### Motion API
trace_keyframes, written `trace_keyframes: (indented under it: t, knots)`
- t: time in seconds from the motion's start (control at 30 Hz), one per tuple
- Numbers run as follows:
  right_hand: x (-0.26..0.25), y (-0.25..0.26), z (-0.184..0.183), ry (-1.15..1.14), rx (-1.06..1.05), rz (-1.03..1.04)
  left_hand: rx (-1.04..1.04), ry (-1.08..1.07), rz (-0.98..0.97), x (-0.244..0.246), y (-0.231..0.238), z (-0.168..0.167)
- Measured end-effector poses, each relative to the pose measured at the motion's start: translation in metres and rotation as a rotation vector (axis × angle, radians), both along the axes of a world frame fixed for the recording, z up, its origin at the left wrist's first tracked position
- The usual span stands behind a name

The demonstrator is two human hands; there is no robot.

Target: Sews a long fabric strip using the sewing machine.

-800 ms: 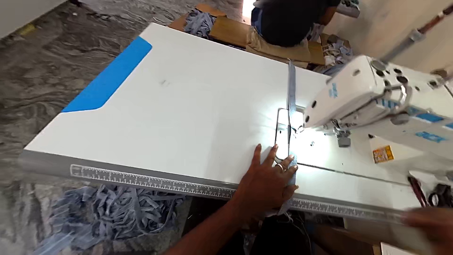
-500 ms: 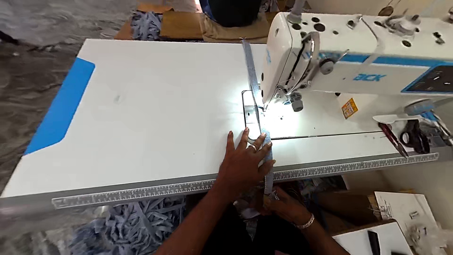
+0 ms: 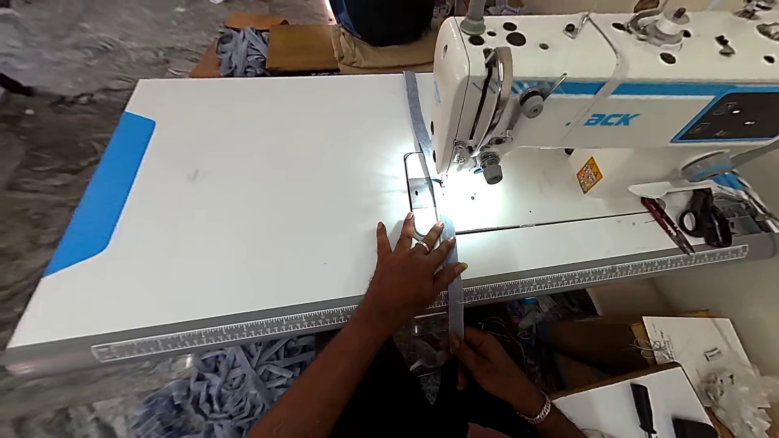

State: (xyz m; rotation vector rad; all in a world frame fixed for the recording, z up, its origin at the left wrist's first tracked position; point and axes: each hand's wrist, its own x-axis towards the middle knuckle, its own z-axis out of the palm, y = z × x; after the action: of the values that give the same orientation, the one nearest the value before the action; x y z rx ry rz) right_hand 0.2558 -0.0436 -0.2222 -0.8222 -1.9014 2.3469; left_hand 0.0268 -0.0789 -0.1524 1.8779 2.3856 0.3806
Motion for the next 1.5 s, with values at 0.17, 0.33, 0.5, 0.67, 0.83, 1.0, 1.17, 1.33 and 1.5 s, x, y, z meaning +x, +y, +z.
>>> trace_keyframes:
  t: [0.17, 0.33, 0.5, 0.67, 0.83, 1.0, 1.17, 1.33, 1.5]
  knots:
    - [0.001, -0.002, -0.005, -0.028, 0.034, 0.021, -0.073, 0.048, 0.054, -0.009, 0.012, 0.002]
    - [-0.001, -0.004, -0.010, -0.078, 0.106, 0.082, -0.104, 0.059, 0.143, -0.026, 0.037, 0.004]
    - [0.006, 0.032, 0.016, -0.189, 0.486, 0.465, -0.129, 0.040, 0.201, -0.047, 0.062, 0.007]
    - [0.036, 0.130, 0.139, -0.340, 1.019, -0.040, -0.152, -0.018, 0.197, -0.057, 0.071, 0.017]
    - [0.042, 0.230, 0.143, -0.756, 1.420, -0.201, -0.112, -0.036, 0.200, -0.063, 0.070, 0.011]
    - [0.055, 0.197, 0.161, -0.533, 1.357, -0.212, 0.057, -0.015, 0.122, -0.044, 0.051, 0.007]
    - [0.019, 0.087, 0.063, -0.195, 0.546, 0.382, 0.029, 0.018, -0.031, -0.012, 0.009, -0.005]
    - [-0.035, 0.026, -0.012, 0.081, 0.302, 0.192, 0.046, 0.016, -0.020, -0.010, 0.002, -0.006]
    - [-0.025, 0.024, -0.014, 0.168, 0.269, 0.189, -0.002, 0.026, -0.013, -0.010, 0.004, -0.005]
